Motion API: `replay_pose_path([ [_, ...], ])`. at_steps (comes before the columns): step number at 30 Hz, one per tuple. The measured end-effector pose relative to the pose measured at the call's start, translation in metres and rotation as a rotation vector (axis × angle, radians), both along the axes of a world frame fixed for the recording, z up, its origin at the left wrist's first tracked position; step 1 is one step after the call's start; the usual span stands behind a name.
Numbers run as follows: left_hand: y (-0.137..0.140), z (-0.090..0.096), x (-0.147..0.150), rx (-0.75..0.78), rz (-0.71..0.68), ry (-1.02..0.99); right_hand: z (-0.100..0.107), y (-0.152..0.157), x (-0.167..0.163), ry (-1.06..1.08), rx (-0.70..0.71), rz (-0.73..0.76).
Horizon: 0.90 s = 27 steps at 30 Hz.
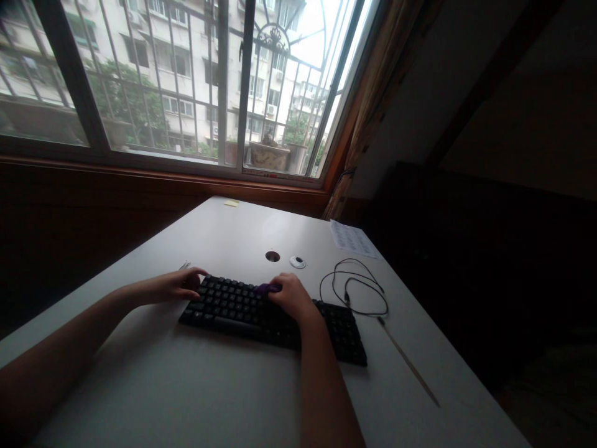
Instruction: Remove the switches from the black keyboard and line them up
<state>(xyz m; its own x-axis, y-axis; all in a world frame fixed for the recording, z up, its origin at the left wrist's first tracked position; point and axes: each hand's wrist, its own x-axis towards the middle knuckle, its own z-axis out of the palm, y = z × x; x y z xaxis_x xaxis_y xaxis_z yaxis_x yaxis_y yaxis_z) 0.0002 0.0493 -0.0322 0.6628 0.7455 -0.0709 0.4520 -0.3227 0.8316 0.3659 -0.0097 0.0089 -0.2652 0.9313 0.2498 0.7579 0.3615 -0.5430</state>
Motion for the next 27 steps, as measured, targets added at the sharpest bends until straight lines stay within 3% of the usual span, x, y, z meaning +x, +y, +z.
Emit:
replay_pose_path([
  [6, -0.006, 0.01, 0.002, 0.001, 0.012, 0.036, 0.001, 0.001, 0.002, 0.043, 0.025, -0.065],
  [12, -0.004, 0.004, 0.0, -0.005, 0.0, 0.031, 0.005, 0.002, 0.006, 0.116, 0.023, -0.185],
  [22, -0.008, 0.011, 0.004, -0.02, 0.019, 0.035, -0.003, -0.015, 0.011, 0.061, -0.053, -0.047],
  [27, -0.01, 0.015, 0.005, -0.018, 0.017, 0.039, -0.004, -0.018, 0.004, -0.041, 0.026, -0.077],
])
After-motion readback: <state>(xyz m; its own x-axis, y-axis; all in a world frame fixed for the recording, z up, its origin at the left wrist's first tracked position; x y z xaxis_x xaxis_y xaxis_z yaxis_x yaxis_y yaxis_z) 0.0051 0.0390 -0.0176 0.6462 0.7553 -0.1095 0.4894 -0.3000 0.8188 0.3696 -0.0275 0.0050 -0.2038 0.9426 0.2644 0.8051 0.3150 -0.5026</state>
